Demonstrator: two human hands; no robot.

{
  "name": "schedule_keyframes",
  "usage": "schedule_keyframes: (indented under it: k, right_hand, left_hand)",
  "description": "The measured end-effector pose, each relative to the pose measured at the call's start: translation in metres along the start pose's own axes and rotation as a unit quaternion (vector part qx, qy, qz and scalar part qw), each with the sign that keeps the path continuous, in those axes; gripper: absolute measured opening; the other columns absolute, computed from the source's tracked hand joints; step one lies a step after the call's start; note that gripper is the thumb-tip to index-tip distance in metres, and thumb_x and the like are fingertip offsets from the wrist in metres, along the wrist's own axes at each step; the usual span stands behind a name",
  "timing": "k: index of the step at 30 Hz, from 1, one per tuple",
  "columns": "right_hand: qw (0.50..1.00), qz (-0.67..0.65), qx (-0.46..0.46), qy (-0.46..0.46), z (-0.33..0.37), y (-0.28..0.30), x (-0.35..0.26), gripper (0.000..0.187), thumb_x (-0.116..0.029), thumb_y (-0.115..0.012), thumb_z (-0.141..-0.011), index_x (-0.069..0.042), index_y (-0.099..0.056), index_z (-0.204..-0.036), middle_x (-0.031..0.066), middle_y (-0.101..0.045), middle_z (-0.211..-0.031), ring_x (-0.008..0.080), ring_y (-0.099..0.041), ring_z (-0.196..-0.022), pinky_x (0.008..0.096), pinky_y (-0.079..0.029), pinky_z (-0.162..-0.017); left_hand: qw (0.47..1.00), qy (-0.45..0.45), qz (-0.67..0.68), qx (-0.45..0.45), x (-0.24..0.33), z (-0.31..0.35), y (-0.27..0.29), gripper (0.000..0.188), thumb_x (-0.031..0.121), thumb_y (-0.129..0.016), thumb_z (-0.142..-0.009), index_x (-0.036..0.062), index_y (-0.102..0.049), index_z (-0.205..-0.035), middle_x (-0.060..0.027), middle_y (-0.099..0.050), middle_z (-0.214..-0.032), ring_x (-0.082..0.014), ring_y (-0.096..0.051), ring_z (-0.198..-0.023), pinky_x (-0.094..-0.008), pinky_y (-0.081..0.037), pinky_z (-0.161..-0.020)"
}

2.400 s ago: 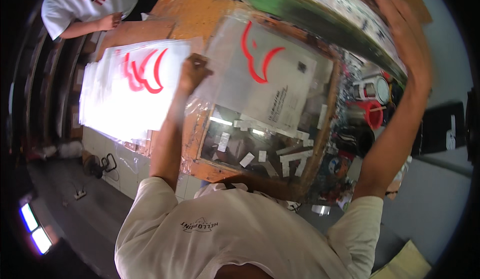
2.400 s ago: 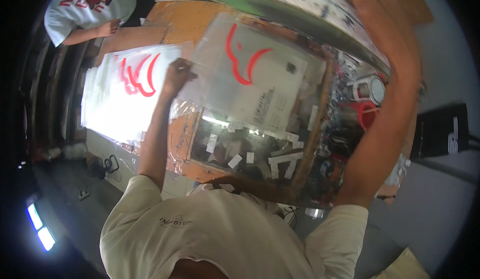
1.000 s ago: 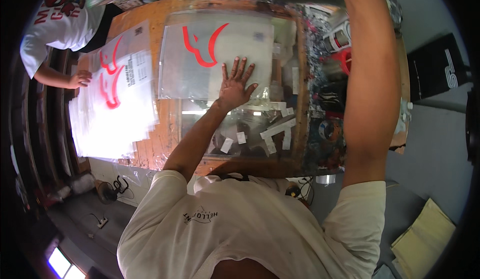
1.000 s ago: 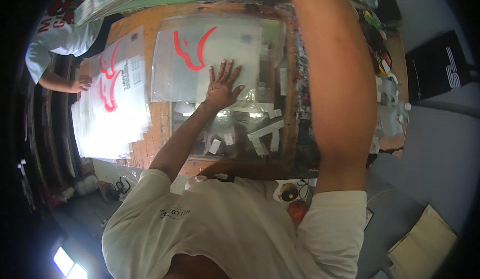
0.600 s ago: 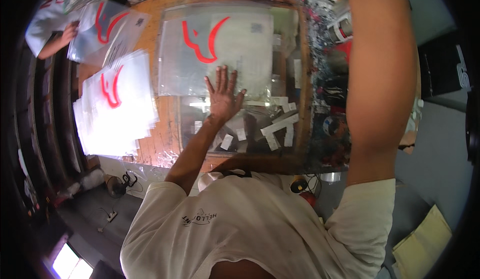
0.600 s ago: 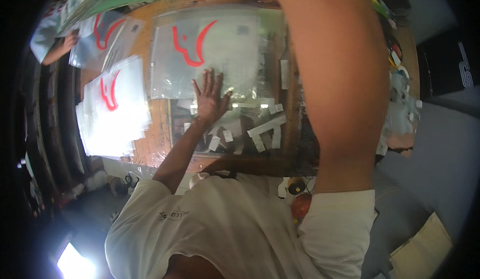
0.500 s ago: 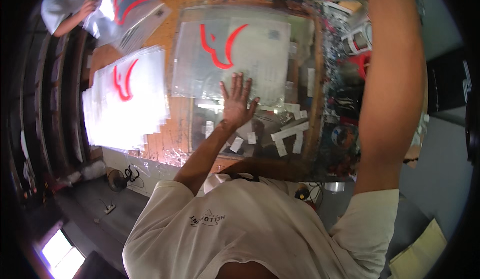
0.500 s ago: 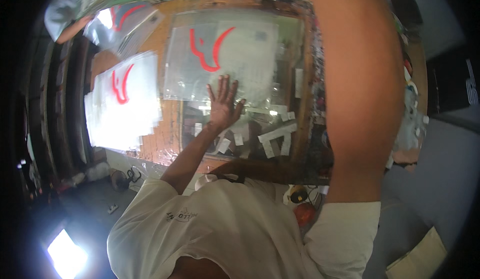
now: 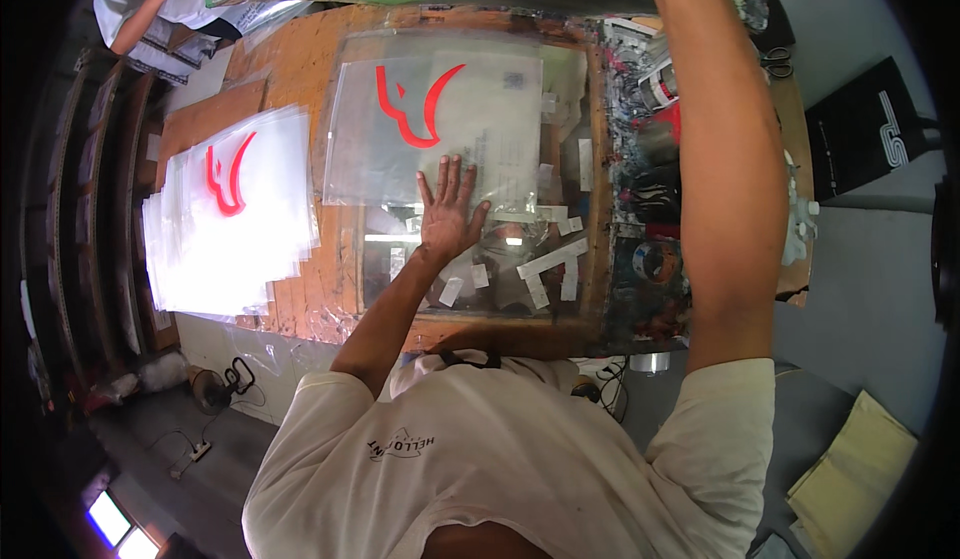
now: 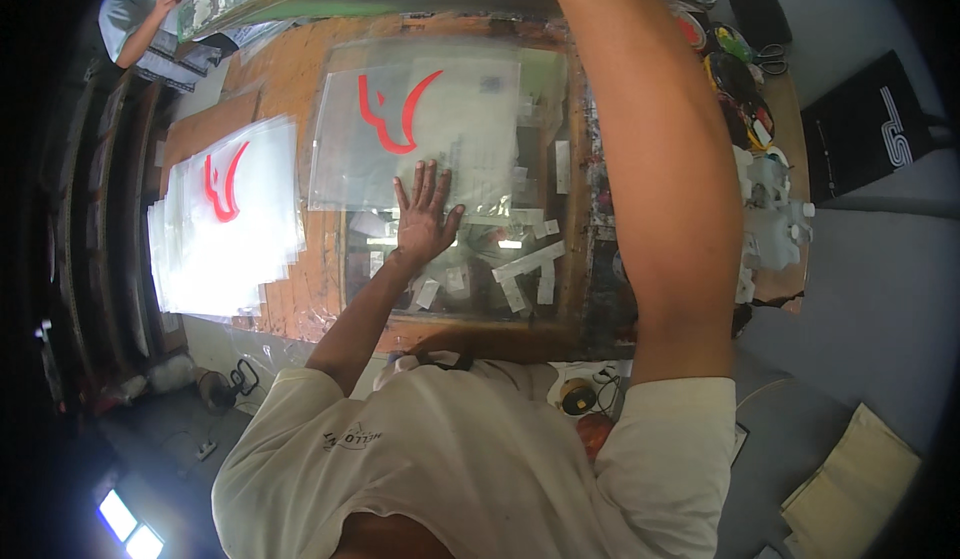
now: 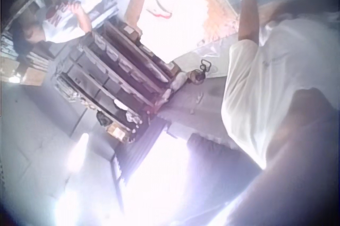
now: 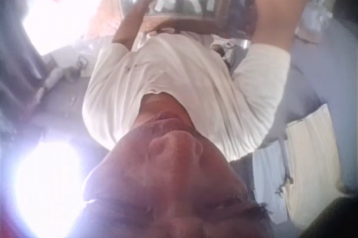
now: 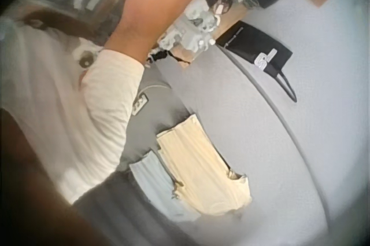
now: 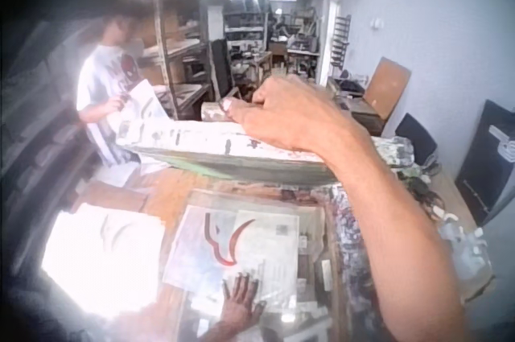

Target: The person performs screen printing on plastic bags by placing a bag on the printing bed, lowering the screen, and using a squeegee to spread ink before lifting the screen and moving the bag aside.

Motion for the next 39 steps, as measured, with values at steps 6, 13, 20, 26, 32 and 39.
schedule_keyframes:
  k: [6,13,20,26,32,39]
  right_hand:
    - [0.998,-0.05,0.031,0.01,0.024,0.02,-0.009,0.055,-0.05,-0.056,-0.091,-0.001,-0.071,-0.072,0.0152,-0.069,-0.07,0.0282,-0.067,-0.07,0.0426,-0.052,-0.074]
    - [0.992,-0.005,0.107,0.061,0.029,0.001,-0.01,0.052,-0.05,-0.056,-0.091,0.0,-0.071,-0.087,0.02,-0.067,-0.077,0.0304,-0.068,-0.074,0.0416,-0.051,-0.067]
    - [0.983,0.008,0.159,0.092,0.154,-0.097,-0.038,0.043,-0.052,-0.063,-0.087,-0.009,-0.064,-0.082,0.0128,-0.066,-0.072,0.0324,-0.065,-0.066,0.047,-0.05,-0.063]
    - [0.998,0.007,-0.029,0.051,0.243,-0.278,-0.007,0.036,-0.009,-0.065,-0.082,-0.007,-0.06,-0.118,0.0145,-0.066,-0.099,0.0314,-0.064,-0.094,0.0475,-0.045,-0.081]
    - [0.988,-0.107,-0.099,-0.042,0.25,-0.315,0.017,0.047,-0.002,-0.062,-0.077,-0.011,-0.059,-0.122,0.0089,-0.066,-0.11,0.0307,-0.062,-0.103,0.0528,-0.042,-0.088]
    - [1.0,-0.003,0.012,0.017,0.272,-0.33,-0.004,0.042,-0.004,-0.061,-0.077,-0.011,-0.061,-0.118,0.0098,-0.064,-0.114,0.0297,-0.06,-0.108,0.0543,-0.039,-0.094]
  left_hand:
    - [1.0,-0.017,0.005,0.008,0.003,-0.003,-0.001,0.067,0.037,-0.053,-0.094,0.0033,-0.034,-0.148,-0.0212,-0.022,-0.158,-0.0376,-0.012,-0.149,-0.0675,-0.003,-0.114]
    - [0.998,0.005,0.038,0.041,-0.003,0.002,0.014,0.065,0.035,-0.055,-0.094,0.0059,-0.034,-0.149,-0.0207,-0.022,-0.158,-0.0376,-0.012,-0.149,-0.0649,-0.002,-0.115]
    - [0.772,0.131,0.599,0.168,0.012,0.055,0.141,0.065,0.035,-0.059,-0.095,0.0046,-0.035,-0.147,-0.0195,-0.032,-0.153,-0.037,-0.031,-0.142,-0.0559,-0.016,-0.116]
    - [0.399,0.441,0.802,0.047,0.001,0.129,0.047,0.066,0.044,-0.064,-0.091,0.0067,-0.042,-0.141,-0.011,-0.047,-0.123,-0.0306,-0.044,-0.128,-0.059,-0.03,-0.106]
    - [0.415,0.515,0.75,0.029,-0.013,0.134,-0.001,0.072,0.036,-0.054,-0.092,0.0002,-0.024,-0.147,-0.0196,-0.03,-0.147,-0.0306,-0.037,-0.137,-0.0664,-0.018,-0.112]
    - [0.391,0.545,0.739,0.058,-0.025,0.154,-0.024,0.029,0.024,-0.056,-0.086,0.0064,-0.053,-0.108,-0.0093,-0.053,-0.111,-0.0241,-0.053,-0.111,-0.0542,-0.04,-0.088]
Point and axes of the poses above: each hand's wrist, its own z-axis away from the middle knuckle, its own y-axis out of the back of the hand, x = y × z, the point moved 9 cm from there along -z, towards the middle knuckle
